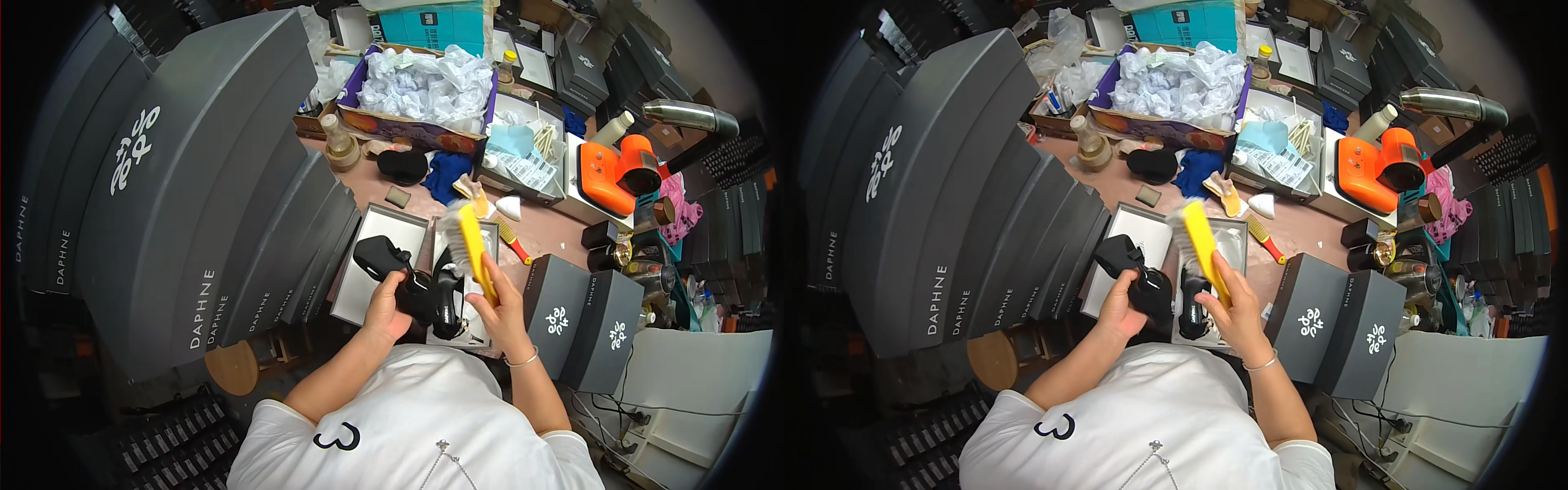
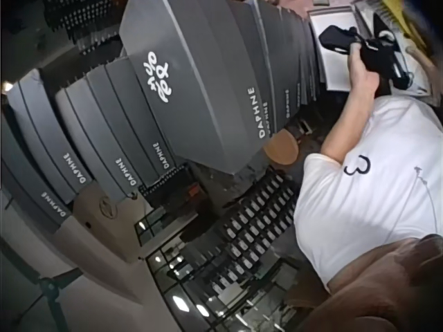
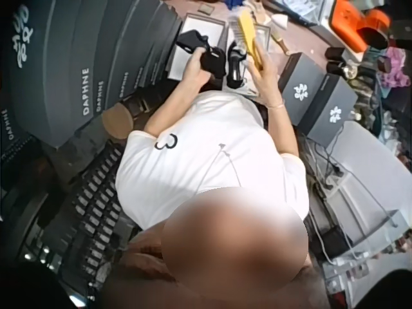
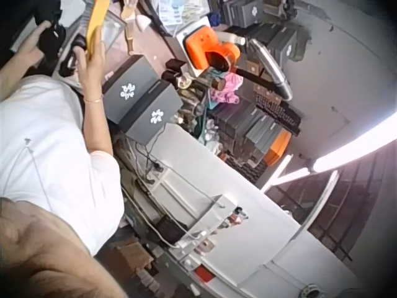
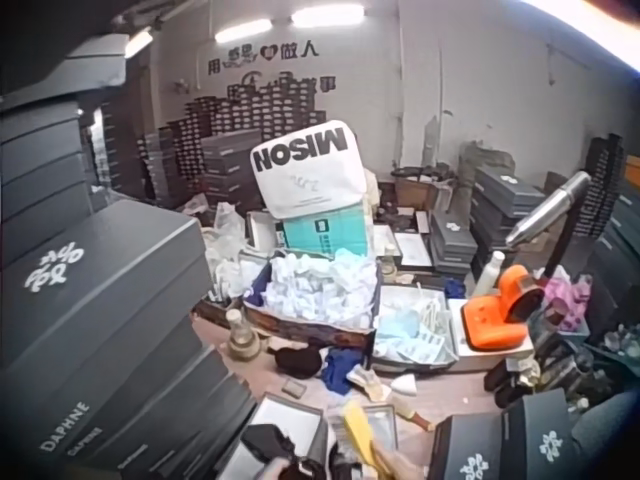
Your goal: Packing shoes into boxes, including adding inserts, wrapping in tissue paper, and cleaning them with a brush.
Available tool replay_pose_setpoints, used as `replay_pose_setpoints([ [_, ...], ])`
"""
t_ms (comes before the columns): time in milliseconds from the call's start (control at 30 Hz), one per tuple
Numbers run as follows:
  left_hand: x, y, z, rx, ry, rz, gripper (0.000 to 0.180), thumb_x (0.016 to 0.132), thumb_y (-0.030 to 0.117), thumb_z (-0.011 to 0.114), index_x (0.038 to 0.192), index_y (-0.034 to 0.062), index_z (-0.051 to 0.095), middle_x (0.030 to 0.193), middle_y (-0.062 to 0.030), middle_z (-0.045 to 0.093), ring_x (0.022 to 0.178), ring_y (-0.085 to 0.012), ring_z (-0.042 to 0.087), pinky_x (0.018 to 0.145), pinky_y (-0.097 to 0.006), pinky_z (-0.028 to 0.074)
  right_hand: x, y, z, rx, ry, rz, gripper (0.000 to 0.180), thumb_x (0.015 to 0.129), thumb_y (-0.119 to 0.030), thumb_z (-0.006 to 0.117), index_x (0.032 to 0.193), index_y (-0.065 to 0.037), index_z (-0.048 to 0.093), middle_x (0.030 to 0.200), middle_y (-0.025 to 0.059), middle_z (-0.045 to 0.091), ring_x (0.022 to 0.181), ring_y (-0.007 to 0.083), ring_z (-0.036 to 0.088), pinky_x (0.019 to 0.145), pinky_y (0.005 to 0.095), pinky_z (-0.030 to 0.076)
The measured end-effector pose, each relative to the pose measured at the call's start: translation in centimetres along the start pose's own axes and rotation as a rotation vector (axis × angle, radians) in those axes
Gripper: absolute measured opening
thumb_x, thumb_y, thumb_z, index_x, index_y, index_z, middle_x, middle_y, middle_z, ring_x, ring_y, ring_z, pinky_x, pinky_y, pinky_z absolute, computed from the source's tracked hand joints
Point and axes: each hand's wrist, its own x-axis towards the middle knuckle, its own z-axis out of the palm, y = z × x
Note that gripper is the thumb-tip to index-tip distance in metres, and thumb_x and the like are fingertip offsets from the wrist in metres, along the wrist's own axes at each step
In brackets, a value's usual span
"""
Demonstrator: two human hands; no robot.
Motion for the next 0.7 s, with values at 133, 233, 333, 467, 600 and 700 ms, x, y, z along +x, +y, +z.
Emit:
replay_pose_setpoints([
  [133,-0.7,1.8,0.6,0.029,-0.121,-0.074,0.026,0.092,0.024,0.048,0.105,0.0045,0.059,0.098,-0.0085,0.065,0.085,-0.0216,0.063,0.081,-0.037,0.052,0.2,-4.9,-1.2,-0.420,-0.288,-0.484,0.051,0.081,-0.009,0.062,0.130,-0.020,0.055,0.081,0.0064,0.055,0.062,0.0203,0.057,0.052,0.0301,0.049],
  [233,-1.6,3.4,2.6,-0.169,-0.072,-0.061,0.030,0.095,0.026,0.044,0.109,0.0040,0.058,0.100,-0.0094,0.065,0.091,-0.0222,0.063,0.084,-0.038,0.052,-0.4,-0.5,-5.8,-0.764,-0.401,-0.412,0.055,0.078,-0.007,0.060,0.130,-0.023,0.054,0.069,0.0035,0.050,0.052,0.0184,0.053,0.046,0.0304,0.046],
  [333,-2.5,4.5,3.6,-0.160,-0.042,0.013,0.034,0.097,0.028,0.042,0.114,0.0037,0.057,0.106,-0.0102,0.063,0.100,-0.0229,0.061,0.088,-0.039,0.051,0.7,0.5,-8.6,-0.776,-0.117,-0.196,0.054,0.077,-0.007,0.066,0.129,-0.018,0.055,0.069,0.0045,0.053,0.054,0.0193,0.056,0.046,0.0308,0.046],
  [467,-1.6,3.1,2.3,-0.256,-0.281,-0.216,0.040,0.094,0.038,0.050,0.117,0.0054,0.057,0.093,-0.0054,0.066,0.076,-0.0191,0.064,0.070,-0.033,0.053,-1.1,-3.4,-1.8,-0.449,-0.235,-0.296,0.048,0.080,-0.012,0.068,0.126,-0.009,0.056,0.069,0.0081,0.054,0.056,0.0255,0.056,0.051,0.0346,0.046],
  [600,-1.4,4.0,4.3,-0.306,-0.493,-0.280,0.045,0.093,0.042,0.050,0.119,0.0061,0.054,0.087,-0.0055,0.067,0.069,-0.0203,0.065,0.064,-0.032,0.053,-1.8,4.2,-3.6,-0.532,-0.126,-0.097,0.045,0.083,-0.016,0.066,0.126,-0.012,0.056,0.068,0.0070,0.053,0.056,0.0243,0.055,0.051,0.0341,0.046],
  [700,-1.3,3.6,3.6,-0.326,-0.498,-0.361,0.044,0.094,0.044,0.047,0.112,0.0043,0.058,0.085,-0.0061,0.067,0.069,-0.0206,0.066,0.063,-0.032,0.054,-2.2,-3.6,-1.9,-0.273,-0.197,-0.300,0.045,0.081,-0.015,0.068,0.124,-0.010,0.057,0.068,0.0094,0.054,0.057,0.0271,0.056,0.053,0.0366,0.046],
])
